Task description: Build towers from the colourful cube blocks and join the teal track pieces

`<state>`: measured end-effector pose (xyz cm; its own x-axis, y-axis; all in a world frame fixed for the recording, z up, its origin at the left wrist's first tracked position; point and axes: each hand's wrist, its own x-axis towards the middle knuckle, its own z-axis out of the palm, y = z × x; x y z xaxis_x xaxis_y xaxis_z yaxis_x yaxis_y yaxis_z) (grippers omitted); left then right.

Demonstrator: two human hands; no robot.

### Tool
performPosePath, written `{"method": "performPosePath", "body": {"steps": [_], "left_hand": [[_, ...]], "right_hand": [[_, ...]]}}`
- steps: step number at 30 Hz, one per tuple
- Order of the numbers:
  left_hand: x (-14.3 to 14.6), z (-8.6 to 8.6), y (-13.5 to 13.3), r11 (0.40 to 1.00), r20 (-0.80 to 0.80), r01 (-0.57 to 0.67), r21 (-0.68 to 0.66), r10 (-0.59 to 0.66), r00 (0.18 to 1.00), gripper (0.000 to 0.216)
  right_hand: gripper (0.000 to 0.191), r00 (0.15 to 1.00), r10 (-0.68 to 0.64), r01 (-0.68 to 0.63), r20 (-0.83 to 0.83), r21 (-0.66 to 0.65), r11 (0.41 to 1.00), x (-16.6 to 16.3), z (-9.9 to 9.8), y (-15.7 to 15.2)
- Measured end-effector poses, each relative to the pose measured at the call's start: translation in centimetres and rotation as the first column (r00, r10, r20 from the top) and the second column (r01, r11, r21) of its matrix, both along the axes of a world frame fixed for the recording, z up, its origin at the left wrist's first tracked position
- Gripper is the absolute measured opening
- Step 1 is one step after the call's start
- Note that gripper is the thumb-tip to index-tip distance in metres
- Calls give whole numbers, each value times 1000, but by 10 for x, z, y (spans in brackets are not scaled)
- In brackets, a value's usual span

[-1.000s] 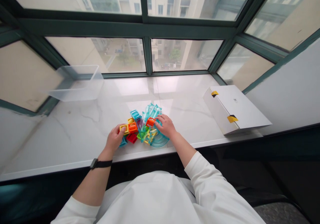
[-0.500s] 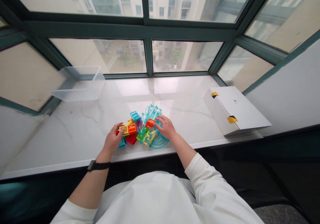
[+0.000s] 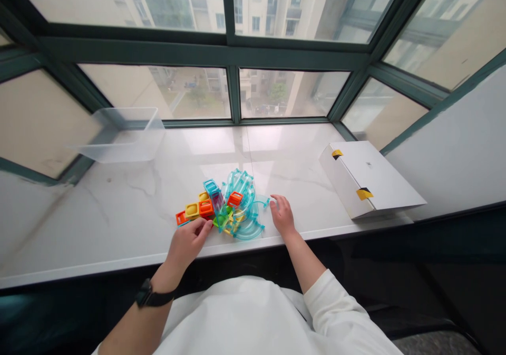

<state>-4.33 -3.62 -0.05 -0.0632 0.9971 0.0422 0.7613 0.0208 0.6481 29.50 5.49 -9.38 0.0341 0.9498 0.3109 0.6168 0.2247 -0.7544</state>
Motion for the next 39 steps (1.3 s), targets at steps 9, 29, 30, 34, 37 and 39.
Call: {"method": "performPosePath", "body": {"steps": [9, 29, 30, 34, 37, 39], "left_hand": [[27, -23, 10, 990, -204, -32, -140, 2, 979, 48], [18, -16, 2, 999, 53, -38, -4, 38, 998, 44], [17, -17, 3, 998, 151, -56, -21, 59, 987, 44], [15, -20, 6, 986, 490, -144, -80, 164, 856, 46], [15, -23, 7, 981, 559, -193, -29, 176, 810, 52], [15, -24, 8, 981, 585, -196, -1, 159, 796, 53]], "right_hand": [[42, 1000, -9, 9, -1, 14, 1000, -4, -10, -5], [40, 1000, 12, -12, -11, 9, 1000, -4, -10, -5], [40, 1000, 12, -12, -8, 9, 1000, -4, -10, -5], [41, 1000, 11, -11, -4, 6, 1000, -3, -9, -5], [40, 1000, 11, -11, -8, 4, 1000, -4, -9, -5], [39, 1000, 13, -13, -8, 5, 1000, -4, -10, -5]]}}
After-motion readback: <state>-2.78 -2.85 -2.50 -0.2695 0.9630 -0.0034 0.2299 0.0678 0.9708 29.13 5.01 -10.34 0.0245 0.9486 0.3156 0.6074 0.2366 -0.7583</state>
